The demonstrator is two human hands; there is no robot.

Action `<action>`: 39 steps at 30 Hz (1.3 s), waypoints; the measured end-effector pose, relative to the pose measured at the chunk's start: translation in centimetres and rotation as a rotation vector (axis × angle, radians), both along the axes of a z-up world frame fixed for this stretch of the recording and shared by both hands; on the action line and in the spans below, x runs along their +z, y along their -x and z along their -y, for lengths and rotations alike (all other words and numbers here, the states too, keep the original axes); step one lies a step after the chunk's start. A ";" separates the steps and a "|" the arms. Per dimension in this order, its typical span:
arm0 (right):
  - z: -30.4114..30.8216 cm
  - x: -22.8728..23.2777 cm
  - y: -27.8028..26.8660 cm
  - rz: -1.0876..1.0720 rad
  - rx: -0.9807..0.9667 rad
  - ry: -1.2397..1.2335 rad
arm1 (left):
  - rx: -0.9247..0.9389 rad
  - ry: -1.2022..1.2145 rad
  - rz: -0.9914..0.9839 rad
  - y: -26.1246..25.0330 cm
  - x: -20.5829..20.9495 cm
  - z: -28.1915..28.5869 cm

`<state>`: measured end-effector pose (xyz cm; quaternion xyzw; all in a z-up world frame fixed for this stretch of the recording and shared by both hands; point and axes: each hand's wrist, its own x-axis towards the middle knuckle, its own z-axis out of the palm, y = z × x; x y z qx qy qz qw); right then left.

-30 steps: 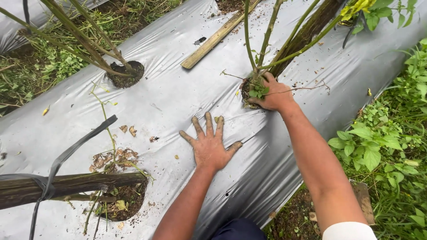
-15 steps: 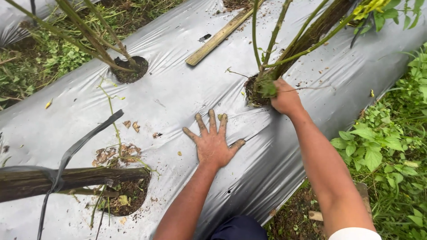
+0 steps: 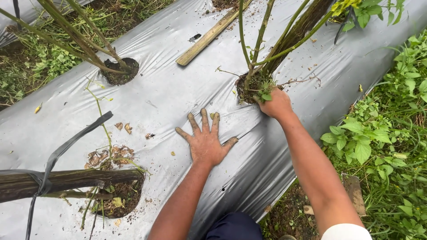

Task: The person kneels between rows of plants covered with plastic mulch and removes weeds by hand from around the base of the plants. They then use a hand hoe to clear weeds from the soil path between the rows.

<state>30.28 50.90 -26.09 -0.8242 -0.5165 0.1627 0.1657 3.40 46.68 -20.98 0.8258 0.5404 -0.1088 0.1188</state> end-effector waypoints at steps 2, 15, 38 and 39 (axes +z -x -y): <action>-1.0 -2.2 -1.3 0.019 -0.052 -0.033 | -0.006 -0.002 0.009 -0.1 0.0 -0.1; -4.1 -5.7 -1.5 0.484 0.248 -0.322 | 0.013 -0.020 0.029 -0.3 -0.9 -0.3; -2.8 -4.7 5.8 0.333 0.295 -0.215 | 0.012 -0.012 0.010 -0.3 -0.8 -0.1; -3.0 -5.6 5.3 0.343 0.316 -0.231 | 0.014 -0.011 0.015 -0.3 -0.8 -0.2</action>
